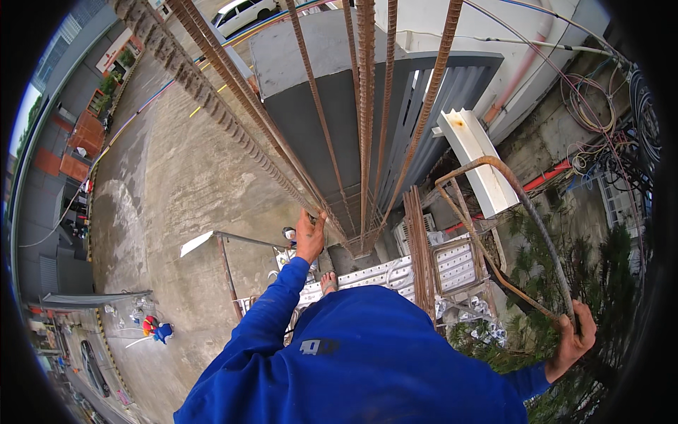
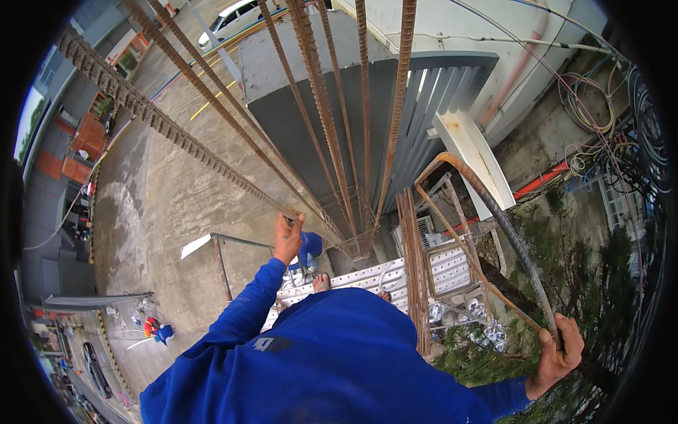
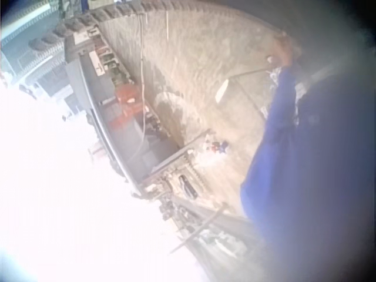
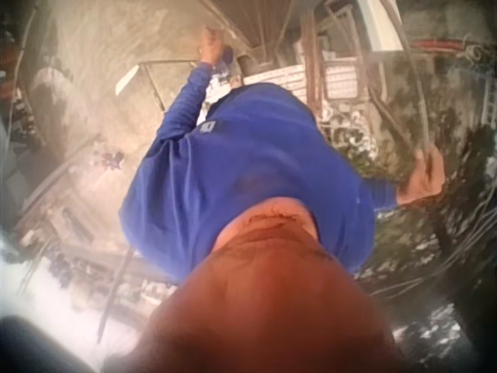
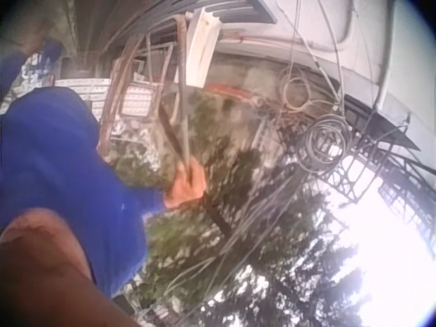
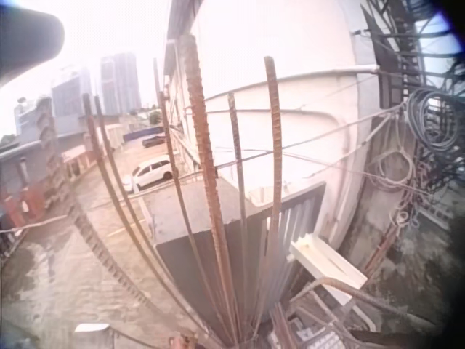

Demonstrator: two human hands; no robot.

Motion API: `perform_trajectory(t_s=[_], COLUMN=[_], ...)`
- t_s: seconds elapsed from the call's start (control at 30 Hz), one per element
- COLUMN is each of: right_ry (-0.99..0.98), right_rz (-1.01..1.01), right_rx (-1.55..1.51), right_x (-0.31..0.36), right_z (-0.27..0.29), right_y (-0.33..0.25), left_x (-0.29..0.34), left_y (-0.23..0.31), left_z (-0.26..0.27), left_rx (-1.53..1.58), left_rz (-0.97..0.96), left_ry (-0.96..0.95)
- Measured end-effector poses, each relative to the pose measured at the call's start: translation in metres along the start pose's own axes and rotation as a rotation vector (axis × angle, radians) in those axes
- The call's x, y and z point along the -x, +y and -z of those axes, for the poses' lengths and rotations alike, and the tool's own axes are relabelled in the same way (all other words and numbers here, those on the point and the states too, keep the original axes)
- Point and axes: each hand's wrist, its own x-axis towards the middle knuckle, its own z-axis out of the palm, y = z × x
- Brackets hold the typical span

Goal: The person is assembling a rebar cage on a construction site. They lift and position vertical rebar rods, then secure them by wrapping and twisting wire ties around the intersections using pliers. The person works on a metal scaffolding platform, occasionally adjusting their footing.

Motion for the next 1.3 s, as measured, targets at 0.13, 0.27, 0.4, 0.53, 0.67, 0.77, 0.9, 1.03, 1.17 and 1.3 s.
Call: perform_trajectory(t_s=[0.13,0.27,0.4,0.53,0.67,0.77,0.9,1.03,1.17,1.3], right_ry=[-0.065,-0.294,-0.342,-0.315,-0.337,-0.314,-0.34,-0.417,-0.515,-0.635], right_rz=[0.067,0.003,-0.042,-0.012,-0.012,0.072,0.081,0.005,0.011,0.054], right_rx=[0.066,-0.023,0.035,0.055,0.02,0.009,-0.024,-0.106,-0.153,-0.131], right_x=[0.002,-0.01,-0.009,-0.006,-0.005,0.004,0.013,0.014,0.015,0.013], right_z=[-0.041,-0.084,-0.096,-0.11,-0.121,-0.125,-0.13,-0.134,-0.15,-0.178], right_y=[-0.03,-0.042,-0.043,-0.046,-0.049,-0.045,-0.054,-0.055,-0.066,-0.076], left_x=[0.008,0.0,-0.006,-0.02,-0.053,-0.055,-0.057,-0.063,-0.065,-0.054], left_y=[0.015,0.018,0.033,0.039,0.046,0.048,0.038,0.043,0.028,0.039], left_z=[-0.02,-0.036,-0.059,-0.091,-0.105,-0.104,-0.087,-0.081,-0.069,-0.057], left_rx=[-0.041,-0.105,-0.091,-0.097,-0.129,-0.149,-0.088,-0.219,-0.218,-0.313], left_rz=[-0.033,-0.044,-0.052,-0.115,-0.117,-0.146,-0.049,-0.072,-0.056,-0.093], left_ry=[-0.084,-0.048,-0.186,-0.179,-0.257,-0.3,-0.187,-0.268,-0.191,-0.255])
